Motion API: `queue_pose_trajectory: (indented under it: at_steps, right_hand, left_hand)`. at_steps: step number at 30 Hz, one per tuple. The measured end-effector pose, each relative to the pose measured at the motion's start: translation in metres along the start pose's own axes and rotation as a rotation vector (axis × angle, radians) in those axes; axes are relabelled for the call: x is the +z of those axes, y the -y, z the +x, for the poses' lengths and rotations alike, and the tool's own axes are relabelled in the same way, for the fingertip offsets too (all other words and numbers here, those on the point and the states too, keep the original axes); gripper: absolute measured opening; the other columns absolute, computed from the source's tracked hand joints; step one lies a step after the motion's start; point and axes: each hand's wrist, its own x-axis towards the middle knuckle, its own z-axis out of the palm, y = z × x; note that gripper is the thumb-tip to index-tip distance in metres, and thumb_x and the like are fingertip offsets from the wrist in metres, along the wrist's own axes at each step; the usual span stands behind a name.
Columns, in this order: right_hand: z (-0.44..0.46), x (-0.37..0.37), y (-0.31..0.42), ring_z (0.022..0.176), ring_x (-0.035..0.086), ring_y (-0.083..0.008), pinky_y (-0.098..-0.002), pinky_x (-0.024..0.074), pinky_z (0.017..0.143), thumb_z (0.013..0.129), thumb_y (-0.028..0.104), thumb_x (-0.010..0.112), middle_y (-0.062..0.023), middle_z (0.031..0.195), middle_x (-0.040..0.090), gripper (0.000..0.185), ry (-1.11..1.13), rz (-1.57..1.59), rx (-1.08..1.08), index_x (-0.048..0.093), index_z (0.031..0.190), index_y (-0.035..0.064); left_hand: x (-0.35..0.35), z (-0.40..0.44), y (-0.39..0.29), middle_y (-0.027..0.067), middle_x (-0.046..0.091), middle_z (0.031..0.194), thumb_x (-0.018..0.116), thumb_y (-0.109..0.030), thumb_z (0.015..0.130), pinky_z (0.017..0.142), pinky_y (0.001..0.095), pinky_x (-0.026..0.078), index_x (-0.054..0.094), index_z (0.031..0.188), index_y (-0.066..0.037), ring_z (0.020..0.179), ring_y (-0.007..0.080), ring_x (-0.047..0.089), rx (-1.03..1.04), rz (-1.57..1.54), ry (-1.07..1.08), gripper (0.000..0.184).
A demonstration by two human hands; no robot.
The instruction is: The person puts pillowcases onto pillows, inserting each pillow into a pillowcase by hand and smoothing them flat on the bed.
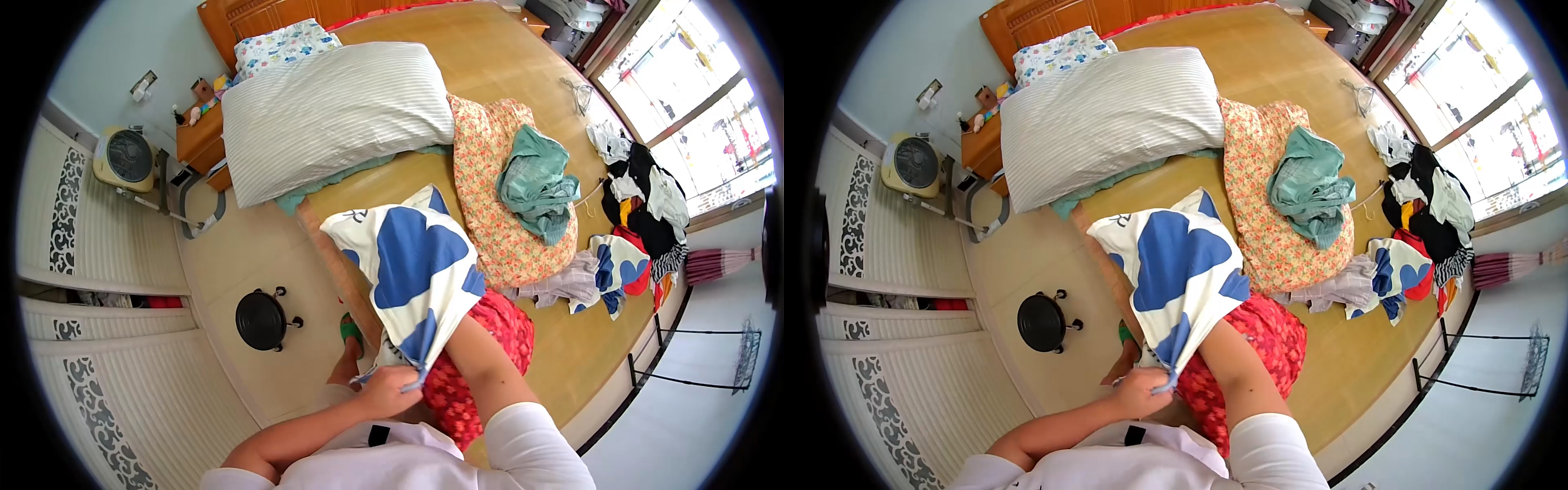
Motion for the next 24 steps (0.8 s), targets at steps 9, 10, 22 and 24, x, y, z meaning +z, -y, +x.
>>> queue_pose_trajectory:
  at_steps: [9,10,22,24]
  right_hand:
    - [-0.054,-0.047,0.024,0.094,0.059,-0.0359,-0.0435,0.0476,0.084,0.08,0.018,0.059,-0.0232,0.1,0.063,0.032,-0.241,0.388,0.077,0.06,0.105,-0.0018]
    - [-0.055,-0.05,0.016,0.095,0.059,-0.0359,-0.0434,0.0477,0.085,0.08,0.018,0.059,-0.0235,0.1,0.063,0.032,-0.293,0.405,0.115,0.06,0.105,-0.002]
    - [-0.026,-0.006,-0.01,0.091,0.058,-0.0318,-0.0464,0.0428,0.08,0.078,0.03,0.062,-0.0114,0.094,0.061,0.03,-0.209,0.268,-0.147,0.062,0.098,0.0081]
    - [-0.03,0.006,-0.006,0.098,0.057,-0.0337,-0.0469,0.0419,0.086,0.079,0.03,0.061,-0.0131,0.1,0.062,0.032,-0.294,0.589,-0.106,0.061,0.102,0.0075]
  left_hand:
    - [-0.02,-0.029,0.069,0.0159,0.063,0.077,0.064,-0.026,0.076,0.061,0.0423,0.048,0.064,0.076,-0.004,0.069,0.034,0.062,-0.353,0.404,0.12,0.022]
    - [-0.019,-0.029,0.071,0.0155,0.065,0.079,0.064,-0.03,0.077,0.062,0.0433,0.049,0.064,0.076,-0.005,0.071,0.0341,0.063,-0.374,0.445,0.191,0.025]
    - [-0.007,0.123,0.051,0.0179,0.057,0.107,0.061,-0.031,0.085,0.087,0.0415,0.044,0.058,0.115,-0.001,0.104,0.0334,0.054,0.124,0.737,-0.199,0.042]
    - [-0.002,0.137,0.079,0.0191,0.056,0.109,0.062,-0.033,0.086,0.089,0.0417,0.043,0.057,0.118,0.0,0.105,0.0337,0.053,0.131,0.792,-0.207,0.046]
